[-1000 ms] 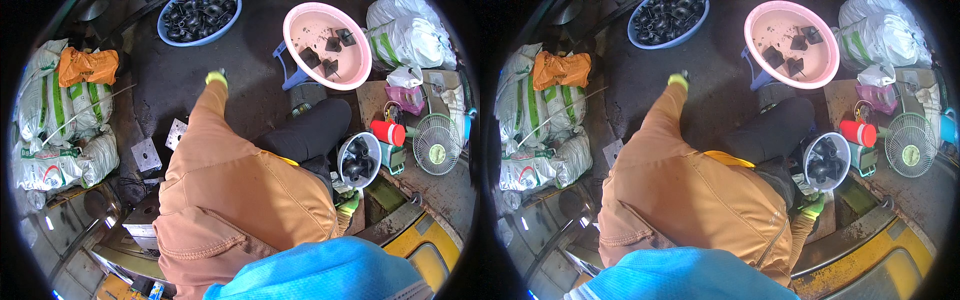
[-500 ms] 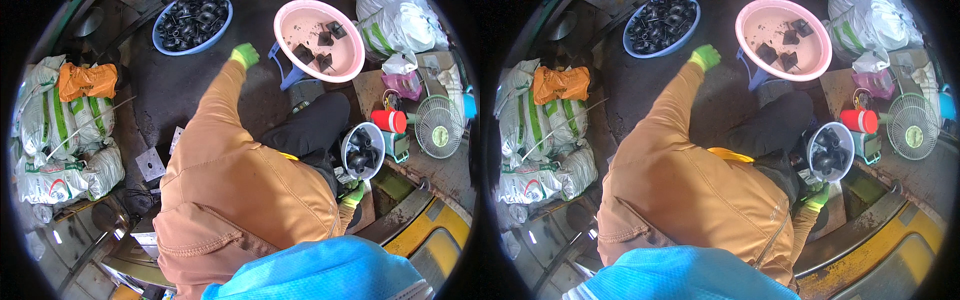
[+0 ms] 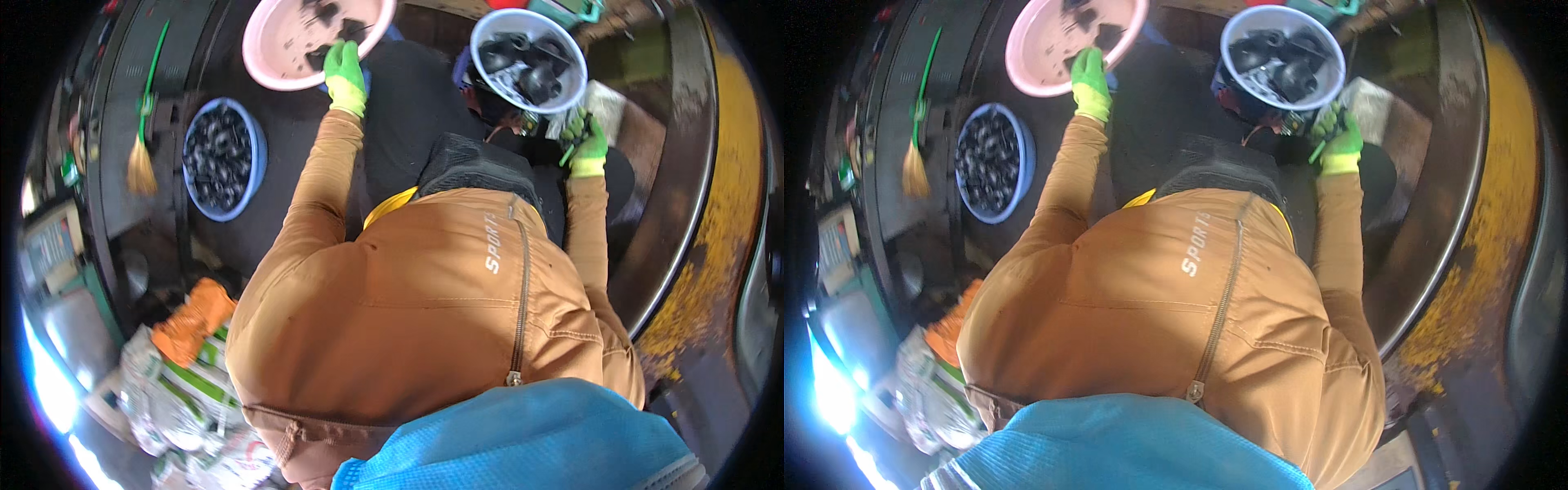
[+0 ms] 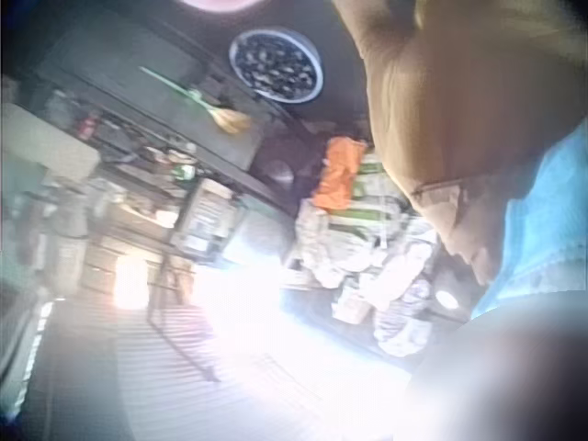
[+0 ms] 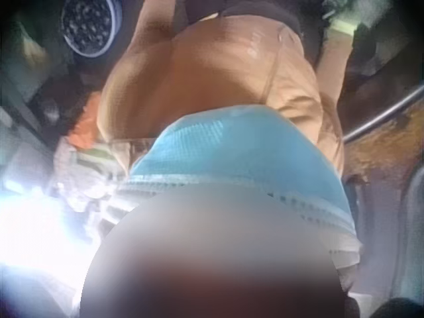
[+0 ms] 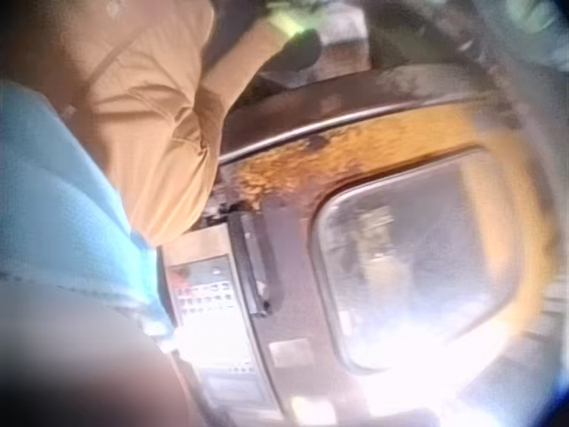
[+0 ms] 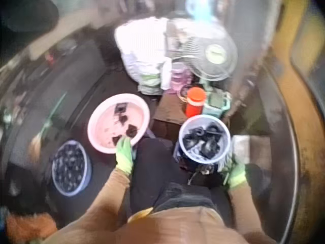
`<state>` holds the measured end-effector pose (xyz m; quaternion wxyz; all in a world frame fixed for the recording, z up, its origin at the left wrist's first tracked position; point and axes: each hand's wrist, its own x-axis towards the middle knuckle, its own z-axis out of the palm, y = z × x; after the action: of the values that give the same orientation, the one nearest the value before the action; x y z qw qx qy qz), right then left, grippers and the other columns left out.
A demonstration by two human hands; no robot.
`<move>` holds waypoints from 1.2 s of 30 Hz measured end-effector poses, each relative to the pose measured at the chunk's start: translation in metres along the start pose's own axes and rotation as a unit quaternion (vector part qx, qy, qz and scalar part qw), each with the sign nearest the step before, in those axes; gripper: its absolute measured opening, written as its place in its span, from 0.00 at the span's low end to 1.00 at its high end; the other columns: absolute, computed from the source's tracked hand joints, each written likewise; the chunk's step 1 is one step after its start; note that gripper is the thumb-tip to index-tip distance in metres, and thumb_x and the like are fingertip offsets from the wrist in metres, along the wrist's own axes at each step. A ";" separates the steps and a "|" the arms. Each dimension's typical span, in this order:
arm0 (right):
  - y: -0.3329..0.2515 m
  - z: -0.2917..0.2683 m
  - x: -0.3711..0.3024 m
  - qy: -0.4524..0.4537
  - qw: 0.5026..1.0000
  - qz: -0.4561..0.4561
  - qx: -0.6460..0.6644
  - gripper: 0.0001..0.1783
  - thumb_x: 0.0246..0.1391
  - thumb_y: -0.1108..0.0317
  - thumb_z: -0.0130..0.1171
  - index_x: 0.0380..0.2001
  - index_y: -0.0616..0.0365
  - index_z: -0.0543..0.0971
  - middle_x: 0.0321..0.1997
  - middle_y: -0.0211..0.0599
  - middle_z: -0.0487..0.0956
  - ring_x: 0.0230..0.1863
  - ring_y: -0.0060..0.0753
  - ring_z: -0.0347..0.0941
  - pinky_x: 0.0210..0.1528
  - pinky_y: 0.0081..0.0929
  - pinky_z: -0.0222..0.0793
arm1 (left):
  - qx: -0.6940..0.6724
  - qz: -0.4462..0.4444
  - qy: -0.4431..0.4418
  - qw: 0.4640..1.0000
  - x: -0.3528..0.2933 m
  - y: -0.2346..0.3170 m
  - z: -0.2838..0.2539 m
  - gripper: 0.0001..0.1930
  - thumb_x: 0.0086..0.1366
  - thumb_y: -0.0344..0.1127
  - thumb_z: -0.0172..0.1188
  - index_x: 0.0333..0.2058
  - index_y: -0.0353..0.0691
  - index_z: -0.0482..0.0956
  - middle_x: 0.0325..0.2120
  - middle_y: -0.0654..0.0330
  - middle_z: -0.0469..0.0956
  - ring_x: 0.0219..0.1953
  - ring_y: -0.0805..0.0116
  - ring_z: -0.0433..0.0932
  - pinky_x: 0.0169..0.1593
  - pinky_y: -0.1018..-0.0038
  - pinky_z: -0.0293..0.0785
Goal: The person sits on the floor and repeatedly picks up small black plastic components from a blue basin. They insert a smaller piece into a larger housing, then place the assembled unit into a white bucket. The person continues this repetitive assembly process throughout the clip.
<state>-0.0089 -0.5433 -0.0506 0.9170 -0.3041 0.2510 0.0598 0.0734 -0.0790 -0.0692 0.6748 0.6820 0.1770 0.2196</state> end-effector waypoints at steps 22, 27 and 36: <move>0.002 0.029 -0.006 0.071 0.991 0.047 -0.101 0.24 0.62 0.43 0.52 0.40 0.55 0.75 0.24 0.24 0.72 0.17 0.16 0.56 0.20 0.18 0.54 | 0.227 0.490 -0.359 0.761 -0.090 0.089 0.180 0.12 0.50 0.30 0.63 0.36 0.44 0.84 0.31 0.55 0.81 0.33 0.52 0.80 0.37 0.59 0.77; 0.015 0.061 -0.026 -0.102 0.993 0.018 -0.050 0.20 0.62 0.58 0.54 0.52 0.58 0.75 0.45 0.34 0.80 0.35 0.22 0.72 0.36 0.20 0.68 | 0.102 0.590 -0.450 0.662 -0.125 0.123 0.159 0.19 0.39 0.27 0.65 0.36 0.42 0.81 0.28 0.59 0.77 0.30 0.56 0.77 0.32 0.63 0.75; 0.005 0.094 -0.073 -0.135 0.949 -0.196 -0.207 0.22 0.63 0.65 0.53 0.58 0.61 0.72 0.52 0.39 0.79 0.47 0.30 0.78 0.46 0.25 0.77 | 0.108 0.433 -0.498 0.744 -0.137 0.181 0.179 0.32 0.42 0.48 0.76 0.44 0.36 0.79 0.40 0.49 0.78 0.40 0.50 0.77 0.44 0.61 0.74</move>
<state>-0.0339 -0.4806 0.0477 0.8529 -0.5195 0.0427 -0.0297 0.0446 -0.3083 0.1046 0.4215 0.7657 -0.4761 0.0966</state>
